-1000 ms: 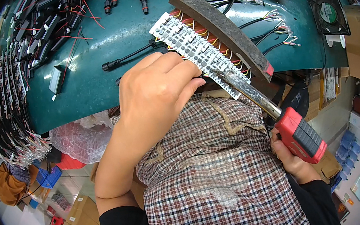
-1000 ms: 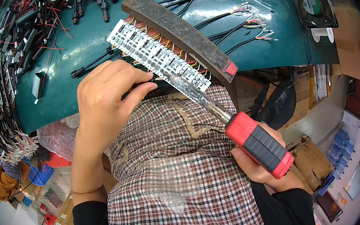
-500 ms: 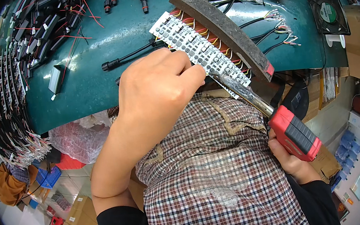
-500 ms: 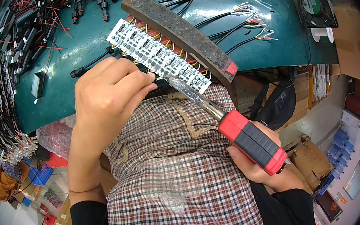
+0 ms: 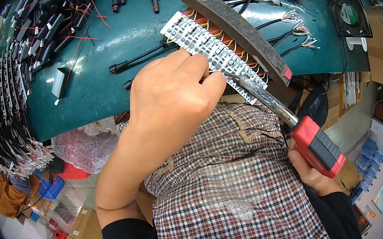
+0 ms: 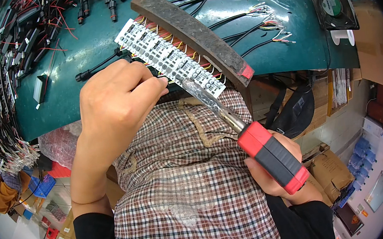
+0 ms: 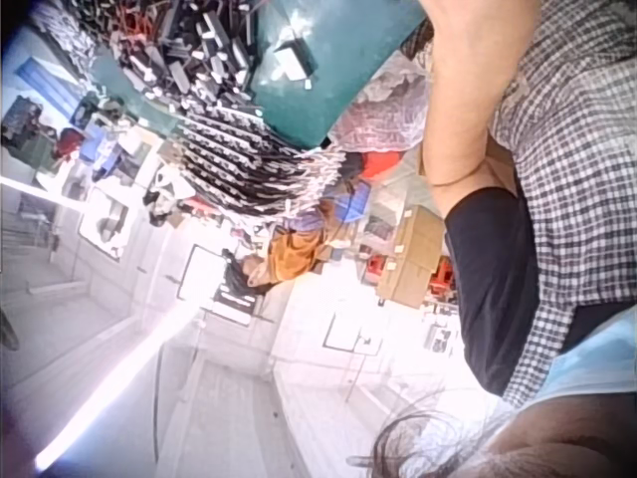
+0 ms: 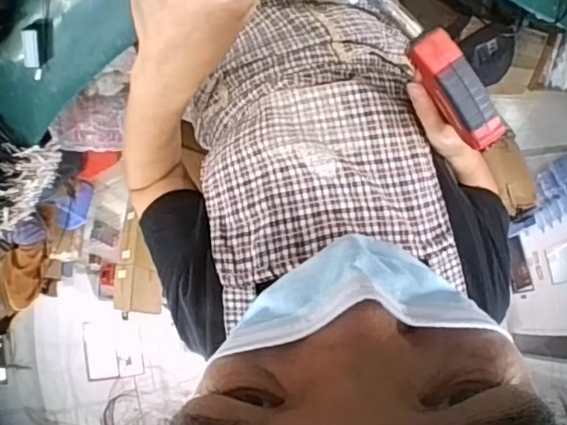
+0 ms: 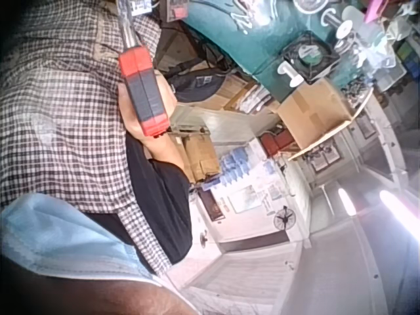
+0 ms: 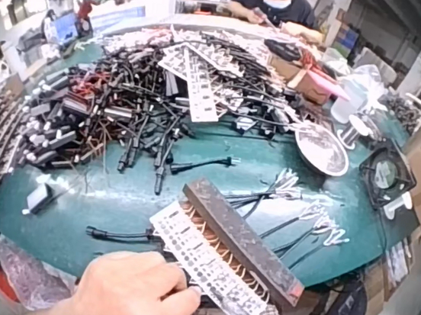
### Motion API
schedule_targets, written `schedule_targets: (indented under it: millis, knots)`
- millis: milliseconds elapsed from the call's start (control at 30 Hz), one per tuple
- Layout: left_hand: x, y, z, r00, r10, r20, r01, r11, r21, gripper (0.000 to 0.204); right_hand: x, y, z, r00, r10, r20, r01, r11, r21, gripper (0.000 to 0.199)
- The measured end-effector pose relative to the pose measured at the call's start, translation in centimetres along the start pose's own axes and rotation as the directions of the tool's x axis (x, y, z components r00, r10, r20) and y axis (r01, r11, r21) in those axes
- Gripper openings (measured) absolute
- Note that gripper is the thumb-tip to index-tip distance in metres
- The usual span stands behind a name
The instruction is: The person positions wires onto circuit boards and solders them in place using a soldering tool.
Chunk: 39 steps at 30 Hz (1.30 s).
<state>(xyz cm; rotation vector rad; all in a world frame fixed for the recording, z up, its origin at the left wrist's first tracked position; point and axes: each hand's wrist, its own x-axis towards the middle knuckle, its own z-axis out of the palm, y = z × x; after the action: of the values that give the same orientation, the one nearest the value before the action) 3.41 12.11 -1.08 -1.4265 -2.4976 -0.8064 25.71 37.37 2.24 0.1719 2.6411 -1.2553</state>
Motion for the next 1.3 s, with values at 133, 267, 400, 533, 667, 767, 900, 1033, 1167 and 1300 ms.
schedule_targets:
  millis: [133, 267, 400, 533, 667, 767, 900, 1033, 1167, 1300]
  knots:
    - [0.1, 0.1, 0.1, 1.000, 0.004, 0.004, -0.004, 1.000, 0.003, 0.019, 0.0, -0.1, -0.3, 1.000, 0.021, 0.011, -0.022, 0.999, 0.025, 0.031]
    - [-0.1, -0.4, 0.2, 1.000, 0.009, -0.005, -0.010, 1.000, -0.015, 0.018, -0.2, 0.2, 0.0, 0.999, 0.045, -0.013, -0.044, 0.998, 0.051, 0.031]
    - [-0.2, -2.0, 1.1, 1.000, 0.001, -0.023, -0.006, 0.980, -0.199, 0.018, 0.1, -0.1, 0.3, 0.998, 0.008, -0.067, -0.003, 0.997, 0.074, 0.032]
    - [-0.3, -2.5, 1.3, 0.999, -0.024, -0.039, 0.011, 0.953, -0.303, 0.018, 0.1, 0.0, 0.3, 0.999, 0.034, -0.038, -0.030, 0.995, 0.091, 0.031]
    - [-0.3, -1.6, 0.9, 0.999, -0.021, -0.041, 0.011, 0.973, -0.232, 0.018, 0.2, 0.1, 0.6, 0.998, 0.044, -0.049, -0.038, 0.993, 0.109, 0.030]
    - [-0.5, -1.0, 0.7, 0.999, -0.015, -0.033, 0.010, 0.990, -0.142, 0.019, 0.5, -0.1, 0.6, 0.998, 0.042, -0.044, -0.037, 0.993, 0.108, 0.029]
    - [-0.4, -0.1, 0.4, 1.000, -0.022, -0.006, 0.022, 0.999, -0.042, 0.019, 0.7, -0.3, 0.6, 0.998, 0.034, -0.046, -0.029, 0.995, 0.100, 0.029]
    - [-0.3, 0.0, 0.4, 1.000, -0.026, -0.014, 0.025, 0.999, -0.022, 0.019, -0.3, 0.5, 0.3, 1.000, -0.004, -0.020, 0.005, 1.000, 0.028, 0.029]
    - [-0.3, 0.1, 0.4, 1.000, -0.024, -0.010, 0.024, 1.000, -0.017, 0.019, -0.3, 0.3, 0.4, 0.998, 0.051, -0.043, -0.047, 0.995, 0.085, 0.028]
    - [-0.3, -0.1, 0.4, 1.000, -0.020, -0.012, 0.019, 1.000, -0.022, 0.019, -0.4, 0.3, 0.4, 0.996, 0.066, -0.059, -0.060, 0.994, 0.095, 0.025]
